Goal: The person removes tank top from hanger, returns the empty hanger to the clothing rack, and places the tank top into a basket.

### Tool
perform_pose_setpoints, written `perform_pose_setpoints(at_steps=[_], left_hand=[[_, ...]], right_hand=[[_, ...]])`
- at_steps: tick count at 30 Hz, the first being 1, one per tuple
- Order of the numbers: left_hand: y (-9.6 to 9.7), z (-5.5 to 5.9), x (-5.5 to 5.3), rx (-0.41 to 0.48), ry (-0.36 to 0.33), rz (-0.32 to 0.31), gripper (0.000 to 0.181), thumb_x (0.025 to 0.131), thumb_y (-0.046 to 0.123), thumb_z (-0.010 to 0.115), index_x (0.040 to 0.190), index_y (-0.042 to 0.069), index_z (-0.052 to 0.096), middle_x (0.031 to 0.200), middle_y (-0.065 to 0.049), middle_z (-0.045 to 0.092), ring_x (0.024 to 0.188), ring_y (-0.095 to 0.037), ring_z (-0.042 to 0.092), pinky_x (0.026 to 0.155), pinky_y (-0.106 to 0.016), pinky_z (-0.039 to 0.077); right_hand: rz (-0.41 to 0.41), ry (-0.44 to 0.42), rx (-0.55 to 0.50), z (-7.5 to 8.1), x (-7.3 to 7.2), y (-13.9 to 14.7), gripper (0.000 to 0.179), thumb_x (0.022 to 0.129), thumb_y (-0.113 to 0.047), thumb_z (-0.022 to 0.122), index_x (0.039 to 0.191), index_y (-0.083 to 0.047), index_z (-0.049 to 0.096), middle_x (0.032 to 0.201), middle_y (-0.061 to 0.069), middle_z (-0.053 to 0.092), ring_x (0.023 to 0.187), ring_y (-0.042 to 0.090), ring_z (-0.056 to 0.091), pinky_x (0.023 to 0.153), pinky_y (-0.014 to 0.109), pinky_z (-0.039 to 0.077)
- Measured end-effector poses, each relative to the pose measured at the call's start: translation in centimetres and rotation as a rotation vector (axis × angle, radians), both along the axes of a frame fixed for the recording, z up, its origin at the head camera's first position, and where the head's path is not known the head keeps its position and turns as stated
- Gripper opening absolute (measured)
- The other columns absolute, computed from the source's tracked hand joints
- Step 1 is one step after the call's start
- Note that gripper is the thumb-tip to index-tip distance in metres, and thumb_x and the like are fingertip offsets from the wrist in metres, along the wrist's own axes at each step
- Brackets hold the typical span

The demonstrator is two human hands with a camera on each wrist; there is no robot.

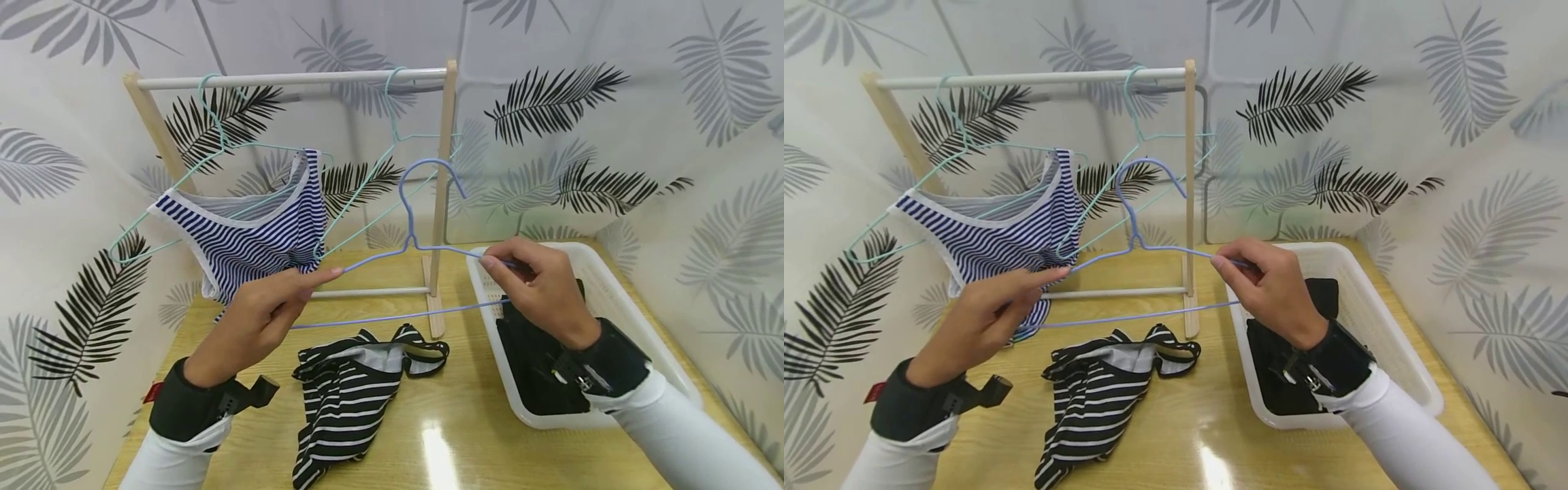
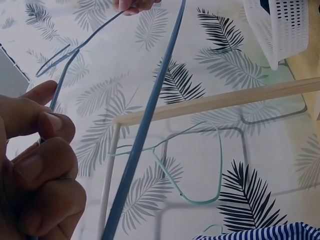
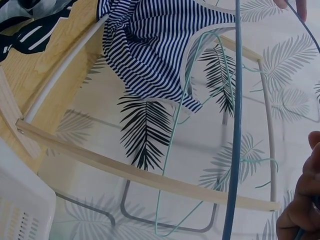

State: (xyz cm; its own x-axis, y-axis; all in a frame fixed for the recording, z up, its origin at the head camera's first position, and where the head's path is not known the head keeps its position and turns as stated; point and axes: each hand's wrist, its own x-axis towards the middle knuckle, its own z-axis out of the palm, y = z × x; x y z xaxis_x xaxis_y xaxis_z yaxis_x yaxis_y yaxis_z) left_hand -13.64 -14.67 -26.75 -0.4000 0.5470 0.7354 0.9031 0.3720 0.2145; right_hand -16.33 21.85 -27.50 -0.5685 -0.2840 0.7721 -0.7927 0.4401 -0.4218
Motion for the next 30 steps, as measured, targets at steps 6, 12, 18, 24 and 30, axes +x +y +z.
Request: perform_pose_setpoints(at_steps=[6, 12, 18, 24, 30], left_hand=[[-0.3, 0.2, 0.0, -0.004, 0.032, 0.02, 0.032, 0.101, 0.006, 0.046, 0.126, 0.009, 0.065, 0.067, 0.008, 0.035, 0.059, -0.003, 0.028, 0.054, -0.017, 0.026], [-0.9, 0.8, -0.1, 0.014, 0.054, 0.036, 0.033, 0.096, -0.003, 0.047, 0.122, 0.004, 0.066, 0.065, 0.007, 0.034, 0.058, -0.005, 0.029, 0.055, -0.018, 0.026], [-2.3, 1.7, 0.1, 0.032, 0.049, 0.08, 0.031, 0.098, 0.002, 0.046, 0.123, 0.002, 0.065, 0.065, 0.006, 0.032, 0.058, -0.003, 0.029, 0.053, -0.017, 0.026], [-3.5, 3.2, 0.7, 0.054, 0.067, 0.14, 0.032, 0.098, 0.004, 0.044, 0.121, 0.0, 0.066, 0.068, 0.006, 0.039, 0.058, 0.003, 0.028, 0.051, -0.016, 0.024], [-4.6, 5.3, 1.9, 0.091, 0.081, 0.275, 0.033, 0.094, -0.003, 0.046, 0.12, 0.0, 0.067, 0.063, 0.005, 0.036, 0.054, 0.004, 0.021, 0.05, -0.017, 0.02]], right_hand=[[0.013, 0.011, 0.027, -0.6, -0.9, 0.4, 0.019, 0.082, 0.007, 0.07, 0.094, -0.007, 0.072, 0.081, -0.001, 0.064, 0.062, 0.005, 0.048, 0.056, 0.017, 0.039], [0.005, 0.017, 0.053, -0.4, -1.6, 0.9, 0.019, 0.083, 0.0, 0.071, 0.1, -0.01, 0.074, 0.088, 0.0, 0.071, 0.07, 0.003, 0.058, 0.065, 0.016, 0.044], [-0.082, 0.027, 0.097, 0.2, -2.1, 2.0, 0.019, 0.085, -0.008, 0.072, 0.103, -0.013, 0.074, 0.091, -0.003, 0.071, 0.075, 0.003, 0.059, 0.068, 0.017, 0.043], [-0.157, -0.056, 0.148, 0.5, -2.9, 3.1, 0.036, 0.086, -0.016, 0.074, 0.12, -0.012, 0.067, 0.11, 0.002, 0.07, 0.102, 0.017, 0.064, 0.087, 0.025, 0.045], [-0.123, -0.184, 0.145, 0.6, -3.9, 3.3, 0.067, 0.082, -0.023, 0.078, 0.141, -0.017, 0.048, 0.127, 0.006, 0.06, 0.115, 0.023, 0.056, 0.092, 0.044, 0.044]])
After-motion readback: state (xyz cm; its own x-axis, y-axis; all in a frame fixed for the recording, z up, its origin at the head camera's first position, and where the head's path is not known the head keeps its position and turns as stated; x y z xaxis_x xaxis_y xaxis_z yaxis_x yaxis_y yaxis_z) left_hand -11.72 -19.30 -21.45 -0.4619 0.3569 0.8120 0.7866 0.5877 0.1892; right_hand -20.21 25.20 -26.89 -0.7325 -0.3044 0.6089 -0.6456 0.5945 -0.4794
